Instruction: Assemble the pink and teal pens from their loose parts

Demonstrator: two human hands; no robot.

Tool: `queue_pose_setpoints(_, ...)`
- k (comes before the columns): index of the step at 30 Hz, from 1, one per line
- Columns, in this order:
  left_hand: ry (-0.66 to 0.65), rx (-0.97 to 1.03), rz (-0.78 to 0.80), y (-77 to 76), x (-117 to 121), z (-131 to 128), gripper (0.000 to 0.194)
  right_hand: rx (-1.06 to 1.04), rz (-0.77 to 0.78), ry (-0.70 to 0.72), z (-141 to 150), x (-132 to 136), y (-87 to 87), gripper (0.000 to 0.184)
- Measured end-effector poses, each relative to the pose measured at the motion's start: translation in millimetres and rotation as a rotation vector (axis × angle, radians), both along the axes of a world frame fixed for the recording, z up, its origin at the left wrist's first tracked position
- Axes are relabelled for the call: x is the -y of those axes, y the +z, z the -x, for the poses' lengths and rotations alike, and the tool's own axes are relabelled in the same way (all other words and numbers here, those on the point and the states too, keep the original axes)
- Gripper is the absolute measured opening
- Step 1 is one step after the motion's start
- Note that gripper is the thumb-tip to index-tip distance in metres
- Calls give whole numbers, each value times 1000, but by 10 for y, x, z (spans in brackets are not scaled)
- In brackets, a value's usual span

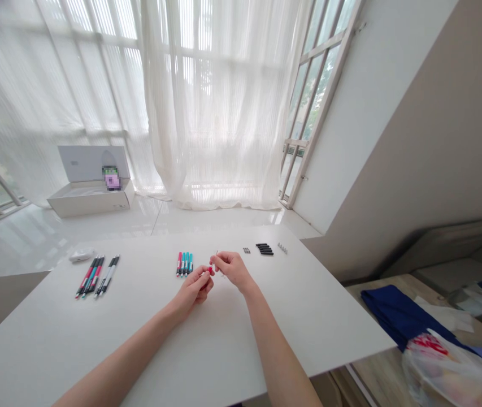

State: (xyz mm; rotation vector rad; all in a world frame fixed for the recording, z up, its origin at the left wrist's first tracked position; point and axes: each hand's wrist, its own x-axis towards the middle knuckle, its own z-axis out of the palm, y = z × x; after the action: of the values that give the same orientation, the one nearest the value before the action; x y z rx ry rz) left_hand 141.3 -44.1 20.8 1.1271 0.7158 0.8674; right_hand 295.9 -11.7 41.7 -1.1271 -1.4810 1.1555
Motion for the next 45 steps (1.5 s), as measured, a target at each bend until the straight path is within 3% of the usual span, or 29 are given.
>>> queue_pose_setpoints(10,-35,24,8,3,-24,10,31,-114,49,49,19,38,32,34)
queue_pose_setpoints(24,-21,-11,29,2,-13,7,35,49,-36,67,-26,-18,-22,32)
queue_pose_setpoints(37,22,41,64,-11,-28,16,38,-123,56,83,66,0,-41,32)
queue_pose_setpoints(45,9,-22,28,-12,-17,1,36,-75,23,53,65,21,2,32)
